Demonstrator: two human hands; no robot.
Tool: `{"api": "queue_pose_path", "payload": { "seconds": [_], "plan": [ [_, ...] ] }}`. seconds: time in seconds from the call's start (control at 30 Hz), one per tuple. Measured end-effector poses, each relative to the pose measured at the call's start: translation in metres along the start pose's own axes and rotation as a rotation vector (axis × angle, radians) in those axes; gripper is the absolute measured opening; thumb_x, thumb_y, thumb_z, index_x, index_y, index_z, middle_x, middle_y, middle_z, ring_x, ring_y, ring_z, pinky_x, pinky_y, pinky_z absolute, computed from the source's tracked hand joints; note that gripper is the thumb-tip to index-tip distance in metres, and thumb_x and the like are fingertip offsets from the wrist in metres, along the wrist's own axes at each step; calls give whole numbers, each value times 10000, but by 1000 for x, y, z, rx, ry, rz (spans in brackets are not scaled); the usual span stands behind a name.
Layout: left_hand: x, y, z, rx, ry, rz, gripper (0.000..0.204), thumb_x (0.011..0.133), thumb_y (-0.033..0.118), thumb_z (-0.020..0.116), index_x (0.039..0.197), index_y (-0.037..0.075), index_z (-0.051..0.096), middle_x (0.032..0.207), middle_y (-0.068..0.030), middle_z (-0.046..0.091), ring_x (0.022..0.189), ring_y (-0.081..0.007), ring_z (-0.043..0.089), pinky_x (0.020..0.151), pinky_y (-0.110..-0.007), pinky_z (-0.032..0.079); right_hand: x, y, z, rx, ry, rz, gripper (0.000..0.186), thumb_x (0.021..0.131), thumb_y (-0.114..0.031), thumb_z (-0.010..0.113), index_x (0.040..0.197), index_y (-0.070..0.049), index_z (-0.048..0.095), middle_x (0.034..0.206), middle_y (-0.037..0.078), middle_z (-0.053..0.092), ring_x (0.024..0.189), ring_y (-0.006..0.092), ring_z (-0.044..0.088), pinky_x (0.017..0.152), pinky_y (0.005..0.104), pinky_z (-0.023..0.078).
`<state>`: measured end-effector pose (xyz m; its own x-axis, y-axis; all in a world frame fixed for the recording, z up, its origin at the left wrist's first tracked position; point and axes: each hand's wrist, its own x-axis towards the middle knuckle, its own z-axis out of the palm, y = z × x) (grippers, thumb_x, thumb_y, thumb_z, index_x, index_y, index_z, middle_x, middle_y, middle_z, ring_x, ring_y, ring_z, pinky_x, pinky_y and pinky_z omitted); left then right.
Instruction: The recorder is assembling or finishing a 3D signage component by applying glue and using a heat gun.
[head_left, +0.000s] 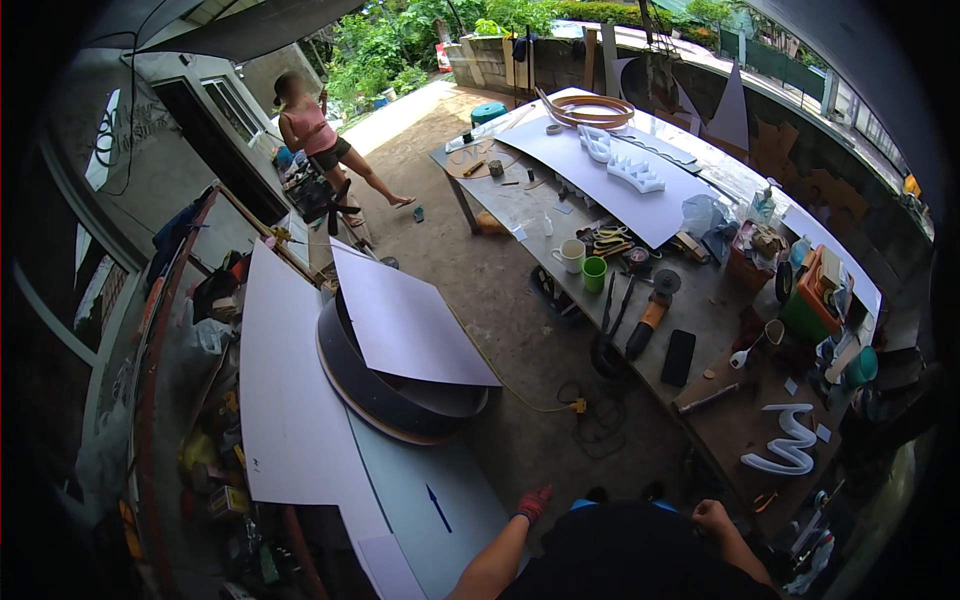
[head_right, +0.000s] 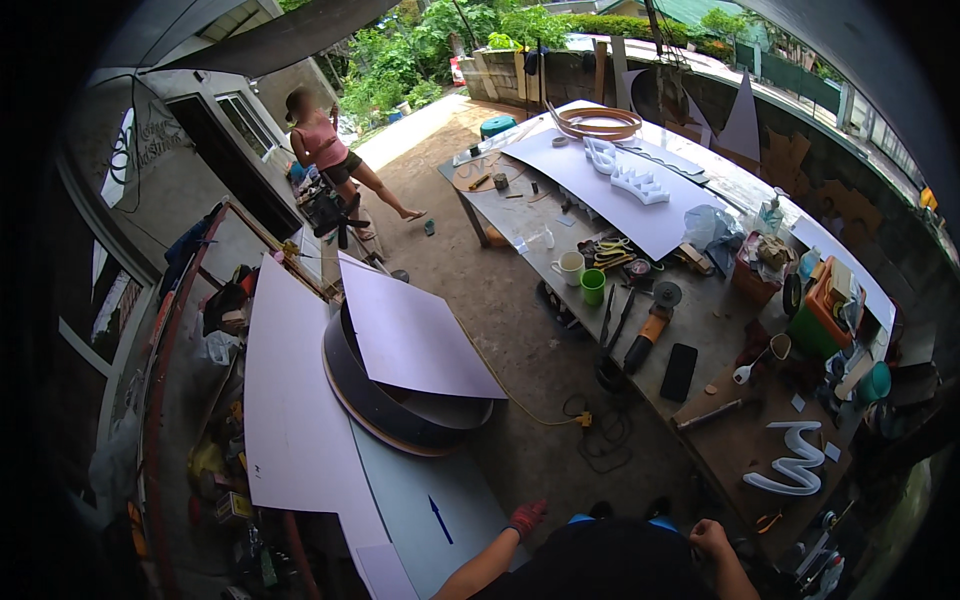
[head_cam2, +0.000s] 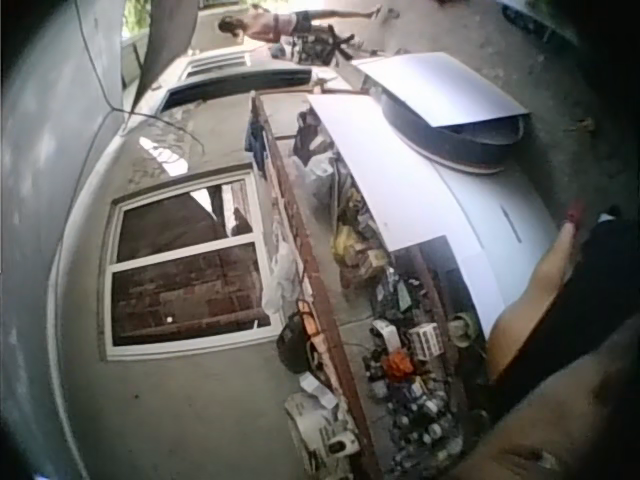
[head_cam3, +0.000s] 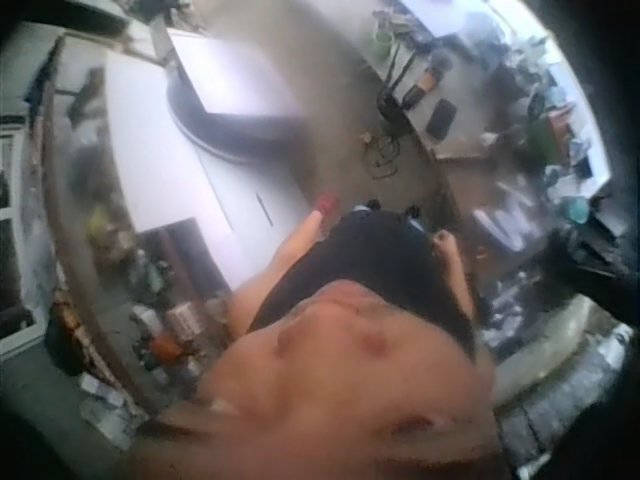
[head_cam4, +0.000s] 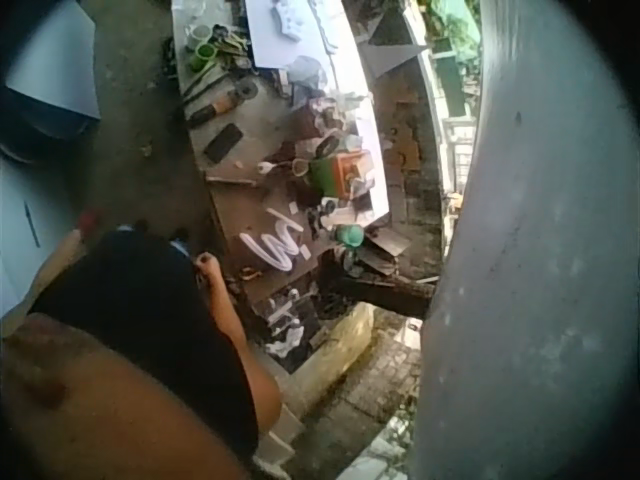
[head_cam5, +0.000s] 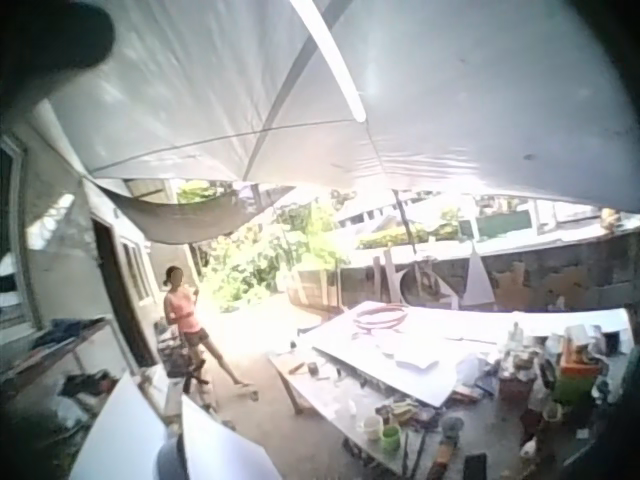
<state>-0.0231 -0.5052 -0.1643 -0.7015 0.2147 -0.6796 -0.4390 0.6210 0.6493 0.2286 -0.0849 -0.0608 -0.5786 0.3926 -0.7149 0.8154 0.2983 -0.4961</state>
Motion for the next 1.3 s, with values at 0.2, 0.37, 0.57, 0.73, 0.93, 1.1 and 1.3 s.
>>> {"api": "queue_pose_path", "payload": {
  "seconds": [0.2, 0.37, 0.57, 0.73, 0.93, 1.1, 1.3],
  "plan": [
    [-2, 6, 4, -46, 10, -9, 595, 930, 556, 505, 1098, 12, 675, 993, -146, 708, 880, -263, 668, 845, -370, 480, 7, 13, 6, 69, 3, 39, 175, 713, -65, 710, 858, 2, 639, 772, 74, 655, 721, 173, 650, 671, 313, 526],
    [12, -9, 4, 35, 8, -9, 567, 928, 551, 510, 1062, 30, 689, 1010, -157, 704, 929, -295, 655, 868, -383, 469, 9, 19, 9, 123, -13, 94, 163, 698, -104, 704, 814, -6, 647, 750, 94, 673, 701, 169, 650, 670, 307, 520],
    [12, -6, 9, 5, 3, 22, 561, 927, 553, 502, 1019, 35, 698, 993, -173, 699, 946, -307, 651, 874, -393, 464, -1, 8, 7, 156, -27, 116, 123, 727, -69, 682, 811, -1, 623, 708, 88, 647, 626, 169, 633, 593, 304, 511],
    [11, -1, 9, 90, 18, 30, 545, 928, 545, 500, 992, 42, 699, 971, -191, 691, 946, -318, 649, 863, -402, 469, -5, 9, 6, 93, -39, 98, 84, 778, -52, 655, 820, 2, 607, 690, 95, 628, 572, 177, 623, 530, 310, 511],
    [15, -7, 11, 78, 9, 18, 551, 931, 549, 489, 982, 43, 699, 966, -193, 688, 943, -333, 647, 859, -407, 471, -14, -2, 3, 74, -11, 104, 105, 794, -83, 665, 832, 4, 622, 729, 95, 650, 638, 181, 649, 595, 319, 529],
    [16, -18, 12, 15, 5, 72, 538, 931, 540, 501, 1002, 44, 697, 966, -193, 689, 938, -331, 649, 856, -401, 472, -19, -5, 3, 86, -9, 101, 126, 787, -97, 680, 846, 5, 636, 735, 84, 659, 658, 170, 652, 629, 315, 531],
    [6, -3, 10, 39, -2, 16, 536, 933, 529, 504, 1016, 33, 690, 976, -182, 692, 948, -330, 649, 857, -401, 472, -11, 15, 10, 118, 6, 118, 160, 708, -142, 718, 773, -13, 651, 708, 82, 676, 653, 151, 653, 635, 300, 530]
  ]
}}
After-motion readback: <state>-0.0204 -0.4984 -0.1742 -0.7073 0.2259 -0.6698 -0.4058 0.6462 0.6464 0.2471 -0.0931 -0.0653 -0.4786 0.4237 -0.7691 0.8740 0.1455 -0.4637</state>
